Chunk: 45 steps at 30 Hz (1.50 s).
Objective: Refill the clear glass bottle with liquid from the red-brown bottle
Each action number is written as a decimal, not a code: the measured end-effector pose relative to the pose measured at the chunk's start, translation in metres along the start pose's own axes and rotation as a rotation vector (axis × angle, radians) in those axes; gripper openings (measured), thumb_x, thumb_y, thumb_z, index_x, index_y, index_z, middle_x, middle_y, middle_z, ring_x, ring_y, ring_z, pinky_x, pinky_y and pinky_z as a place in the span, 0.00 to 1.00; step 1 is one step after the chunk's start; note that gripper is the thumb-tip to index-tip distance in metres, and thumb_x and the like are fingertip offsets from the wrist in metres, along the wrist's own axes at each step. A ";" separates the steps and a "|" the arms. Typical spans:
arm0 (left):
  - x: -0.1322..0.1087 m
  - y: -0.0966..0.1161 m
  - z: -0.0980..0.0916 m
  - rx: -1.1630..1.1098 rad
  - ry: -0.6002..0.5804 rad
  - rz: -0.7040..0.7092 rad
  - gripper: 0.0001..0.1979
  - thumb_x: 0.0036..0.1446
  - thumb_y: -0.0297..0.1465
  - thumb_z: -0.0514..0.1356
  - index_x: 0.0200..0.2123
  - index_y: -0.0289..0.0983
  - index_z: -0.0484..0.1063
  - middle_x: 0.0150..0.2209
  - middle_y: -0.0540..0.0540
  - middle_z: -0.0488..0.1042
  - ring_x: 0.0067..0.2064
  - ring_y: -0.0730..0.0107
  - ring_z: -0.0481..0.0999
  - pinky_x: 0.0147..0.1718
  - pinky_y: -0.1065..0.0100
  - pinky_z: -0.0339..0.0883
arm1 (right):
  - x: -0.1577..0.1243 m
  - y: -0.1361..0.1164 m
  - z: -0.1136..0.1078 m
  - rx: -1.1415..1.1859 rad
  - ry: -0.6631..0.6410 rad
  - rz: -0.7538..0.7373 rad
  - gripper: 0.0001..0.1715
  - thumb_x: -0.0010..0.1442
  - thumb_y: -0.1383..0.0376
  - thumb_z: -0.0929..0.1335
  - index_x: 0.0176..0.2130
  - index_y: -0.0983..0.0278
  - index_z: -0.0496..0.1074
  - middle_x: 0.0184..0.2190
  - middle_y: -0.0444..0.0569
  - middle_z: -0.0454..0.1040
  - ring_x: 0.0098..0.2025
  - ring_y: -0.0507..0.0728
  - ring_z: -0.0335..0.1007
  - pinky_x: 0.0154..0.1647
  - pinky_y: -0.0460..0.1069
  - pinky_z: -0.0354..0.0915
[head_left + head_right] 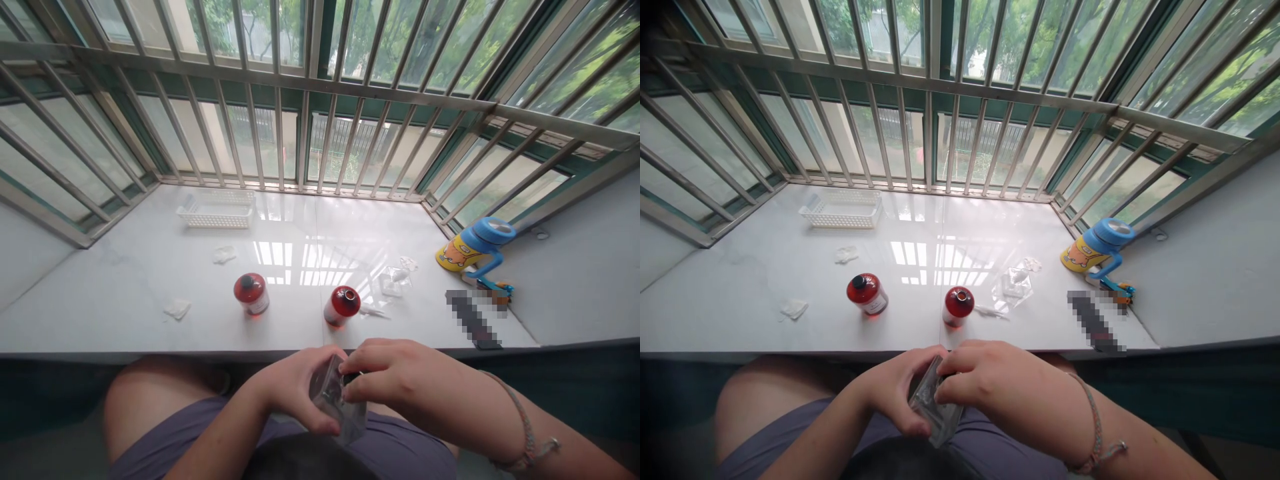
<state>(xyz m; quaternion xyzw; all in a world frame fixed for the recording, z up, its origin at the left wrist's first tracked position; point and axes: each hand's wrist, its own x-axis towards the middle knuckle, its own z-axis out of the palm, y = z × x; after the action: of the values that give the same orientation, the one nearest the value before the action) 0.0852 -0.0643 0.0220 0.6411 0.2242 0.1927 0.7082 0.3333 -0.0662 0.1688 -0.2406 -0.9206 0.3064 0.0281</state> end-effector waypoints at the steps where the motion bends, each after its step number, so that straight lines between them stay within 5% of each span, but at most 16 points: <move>1: 0.000 -0.004 -0.002 -0.025 -0.043 0.008 0.44 0.30 0.46 0.84 0.50 0.40 0.73 0.45 0.48 0.79 0.45 0.58 0.79 0.43 0.63 0.76 | 0.001 -0.001 -0.001 0.009 -0.006 -0.044 0.21 0.74 0.73 0.66 0.55 0.52 0.81 0.57 0.45 0.81 0.54 0.55 0.79 0.56 0.48 0.72; 6: 0.003 -0.009 -0.002 -0.123 -0.304 -0.022 0.49 0.22 0.55 0.84 0.48 0.40 0.75 0.44 0.47 0.81 0.47 0.51 0.82 0.45 0.59 0.80 | 0.006 -0.008 0.002 0.095 -0.051 -0.192 0.20 0.75 0.71 0.64 0.55 0.56 0.81 0.56 0.48 0.83 0.57 0.55 0.78 0.60 0.49 0.72; 9: 0.005 -0.003 0.000 -0.124 -0.304 -0.015 0.49 0.23 0.56 0.83 0.49 0.40 0.77 0.46 0.46 0.82 0.50 0.49 0.82 0.49 0.58 0.80 | 0.006 -0.012 0.005 0.130 -0.061 -0.211 0.19 0.75 0.69 0.66 0.60 0.56 0.78 0.60 0.50 0.81 0.64 0.56 0.75 0.66 0.50 0.69; 12: 0.005 0.006 0.001 -0.127 -0.222 0.036 0.45 0.30 0.54 0.83 0.50 0.40 0.79 0.47 0.45 0.82 0.52 0.47 0.81 0.56 0.54 0.77 | 0.007 -0.014 0.010 0.051 0.017 -0.035 0.30 0.69 0.53 0.75 0.65 0.59 0.73 0.61 0.56 0.79 0.62 0.62 0.78 0.62 0.53 0.73; 15: 0.003 0.009 0.002 -0.123 -0.147 0.073 0.44 0.32 0.49 0.84 0.52 0.39 0.77 0.49 0.44 0.81 0.52 0.47 0.81 0.58 0.52 0.75 | 0.011 -0.014 0.018 -0.084 0.047 0.230 0.31 0.66 0.44 0.75 0.56 0.63 0.77 0.45 0.55 0.84 0.44 0.65 0.83 0.45 0.55 0.77; 18: 0.000 0.006 0.002 -0.075 -0.070 0.021 0.45 0.30 0.46 0.85 0.52 0.40 0.75 0.48 0.45 0.80 0.49 0.52 0.80 0.51 0.57 0.77 | 0.013 -0.013 0.023 -0.153 0.006 0.256 0.20 0.70 0.49 0.74 0.46 0.63 0.79 0.36 0.50 0.83 0.36 0.62 0.82 0.37 0.52 0.73; 22: -0.005 0.001 0.002 -0.100 -0.022 0.026 0.43 0.32 0.44 0.84 0.51 0.40 0.73 0.47 0.46 0.79 0.46 0.57 0.79 0.46 0.61 0.76 | 0.009 -0.014 0.016 -0.168 0.052 0.101 0.09 0.71 0.66 0.73 0.51 0.63 0.77 0.42 0.50 0.82 0.40 0.58 0.81 0.41 0.50 0.73; 26: -0.010 0.006 0.001 -0.090 0.029 0.049 0.42 0.36 0.42 0.84 0.54 0.40 0.73 0.49 0.45 0.79 0.49 0.55 0.80 0.49 0.60 0.77 | -0.001 -0.008 -0.001 -0.067 0.100 -0.029 0.25 0.72 0.74 0.67 0.62 0.54 0.73 0.57 0.49 0.80 0.54 0.56 0.80 0.55 0.48 0.73; 29: -0.010 0.017 0.005 0.077 0.133 0.091 0.43 0.44 0.38 0.81 0.63 0.42 0.70 0.58 0.39 0.78 0.57 0.48 0.80 0.59 0.52 0.75 | -0.002 0.013 -0.012 -0.059 0.289 0.042 0.24 0.74 0.72 0.66 0.65 0.55 0.69 0.59 0.51 0.80 0.57 0.56 0.79 0.57 0.50 0.74; 31: -0.006 0.024 0.009 0.248 0.265 0.151 0.45 0.48 0.34 0.78 0.68 0.44 0.67 0.69 0.35 0.69 0.69 0.43 0.72 0.68 0.47 0.67 | 0.002 0.034 -0.016 -0.151 0.411 0.157 0.20 0.74 0.71 0.67 0.61 0.57 0.72 0.57 0.53 0.81 0.56 0.59 0.80 0.56 0.53 0.75; 34: 0.004 0.030 0.013 0.453 0.393 0.191 0.44 0.49 0.30 0.77 0.68 0.46 0.67 0.80 0.35 0.48 0.78 0.41 0.57 0.73 0.47 0.62 | 0.014 0.063 -0.020 -0.244 0.424 0.271 0.17 0.72 0.73 0.67 0.56 0.60 0.76 0.56 0.54 0.80 0.54 0.61 0.80 0.54 0.56 0.75; 38: 0.018 0.028 0.012 0.532 0.420 0.152 0.44 0.48 0.29 0.78 0.68 0.46 0.68 0.82 0.36 0.37 0.74 0.39 0.67 0.66 0.49 0.73 | 0.032 0.080 -0.020 -0.218 0.354 0.289 0.14 0.70 0.73 0.68 0.51 0.61 0.79 0.50 0.52 0.81 0.49 0.59 0.80 0.51 0.54 0.74; 45: 0.029 0.025 0.005 0.644 0.394 0.024 0.46 0.48 0.31 0.77 0.70 0.48 0.68 0.83 0.38 0.35 0.62 0.38 0.80 0.58 0.47 0.79 | 0.044 0.082 -0.014 -0.205 0.256 0.318 0.13 0.70 0.75 0.68 0.46 0.63 0.81 0.44 0.50 0.80 0.44 0.56 0.79 0.47 0.50 0.71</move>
<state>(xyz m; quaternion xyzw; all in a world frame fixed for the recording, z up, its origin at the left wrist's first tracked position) 0.1123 -0.0493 0.0454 0.7842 0.3978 0.2403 0.4112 0.3315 0.0188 0.1288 -0.4212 -0.8863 0.1788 0.0712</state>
